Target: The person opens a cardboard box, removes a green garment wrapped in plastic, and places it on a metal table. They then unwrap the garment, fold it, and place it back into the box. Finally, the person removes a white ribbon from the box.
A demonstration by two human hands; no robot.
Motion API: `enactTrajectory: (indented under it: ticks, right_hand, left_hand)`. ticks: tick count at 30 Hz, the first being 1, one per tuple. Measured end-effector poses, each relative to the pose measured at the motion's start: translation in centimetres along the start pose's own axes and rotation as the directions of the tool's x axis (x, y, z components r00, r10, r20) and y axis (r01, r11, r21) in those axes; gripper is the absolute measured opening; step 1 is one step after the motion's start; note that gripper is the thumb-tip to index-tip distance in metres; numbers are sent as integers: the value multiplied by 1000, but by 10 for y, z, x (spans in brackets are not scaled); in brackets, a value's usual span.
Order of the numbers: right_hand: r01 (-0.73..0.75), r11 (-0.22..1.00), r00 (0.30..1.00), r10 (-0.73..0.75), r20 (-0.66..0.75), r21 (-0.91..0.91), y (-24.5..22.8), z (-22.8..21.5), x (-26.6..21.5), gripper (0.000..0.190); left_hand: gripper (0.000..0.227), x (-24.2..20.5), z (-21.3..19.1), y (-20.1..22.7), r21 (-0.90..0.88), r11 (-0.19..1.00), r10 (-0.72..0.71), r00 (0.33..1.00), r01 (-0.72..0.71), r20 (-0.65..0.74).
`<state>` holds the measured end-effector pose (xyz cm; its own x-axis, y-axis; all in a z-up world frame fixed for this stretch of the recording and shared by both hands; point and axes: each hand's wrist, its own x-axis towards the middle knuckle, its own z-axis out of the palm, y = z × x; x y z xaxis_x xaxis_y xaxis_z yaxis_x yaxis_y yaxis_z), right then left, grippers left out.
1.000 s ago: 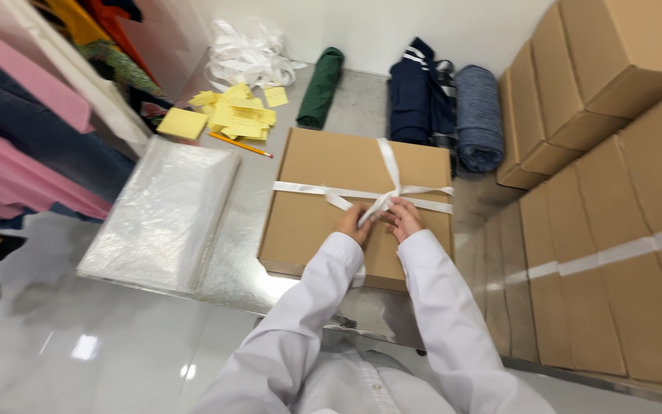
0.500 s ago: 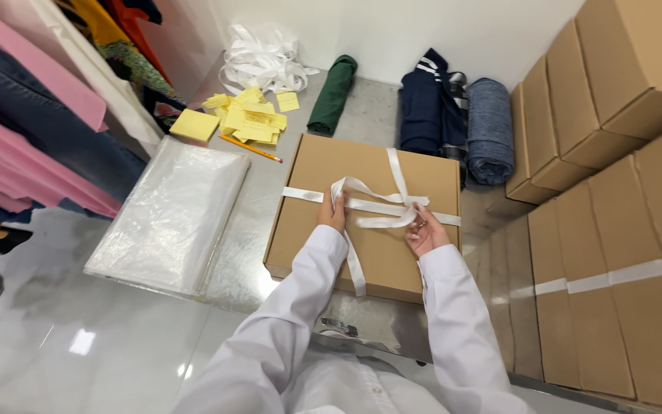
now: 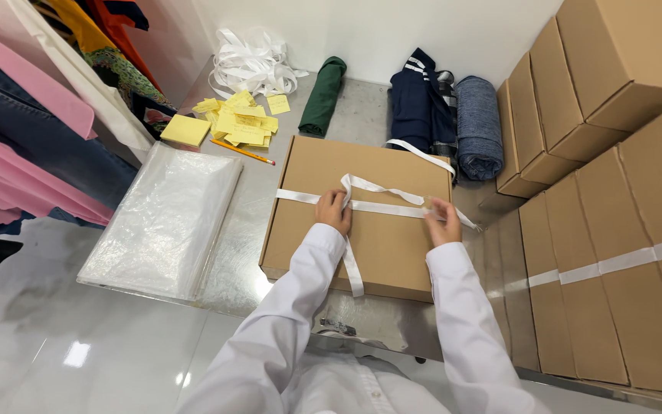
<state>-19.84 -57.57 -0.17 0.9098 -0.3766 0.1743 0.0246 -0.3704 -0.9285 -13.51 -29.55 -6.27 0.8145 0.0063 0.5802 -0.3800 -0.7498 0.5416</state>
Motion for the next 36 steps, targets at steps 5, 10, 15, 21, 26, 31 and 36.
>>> enactTrajectory:
  ticks: [5, 10, 15, 21, 26, 31, 36]
  right_hand:
    - [148, 804, 988, -91, 127, -577, 53, -12, 38, 46]
    - [118, 696, 970, 71, 231, -708, -9, -33, 37, 37]
    - [178, 784, 919, 83, 385, -595, 20, -45, 52, 47]
    - [8, 936, 952, 101, 291, -352, 54, -55, 77, 32]
    - [-4, 991, 984, 28, 174, -132, 8, -78, 82, 31]
    - [-73, 985, 980, 100, 170, -158, 55, -89, 58, 24]
    - [-179, 972, 964, 204, 170, -151, 76, -103, 2, 30]
  left_hand:
    - [36, 24, -20, -26, 260, 956, -216, 925, 135, 313]
    - [28, 59, -75, -46, 397, 918, -195, 893, 20, 405]
    - [48, 83, -107, -62, 522, 852, -385, 702, 22, 599]
    - [38, 98, -106, -67, 446, 884, -392, 743, 141, 542]
    - [40, 117, -114, -55, 192, 959, -267, 891, 208, 367]
    - [42, 77, -132, -66, 147, 963, -265, 901, 228, 344]
    - [43, 25, -166, -79, 288, 891, -444, 809, 351, 385]
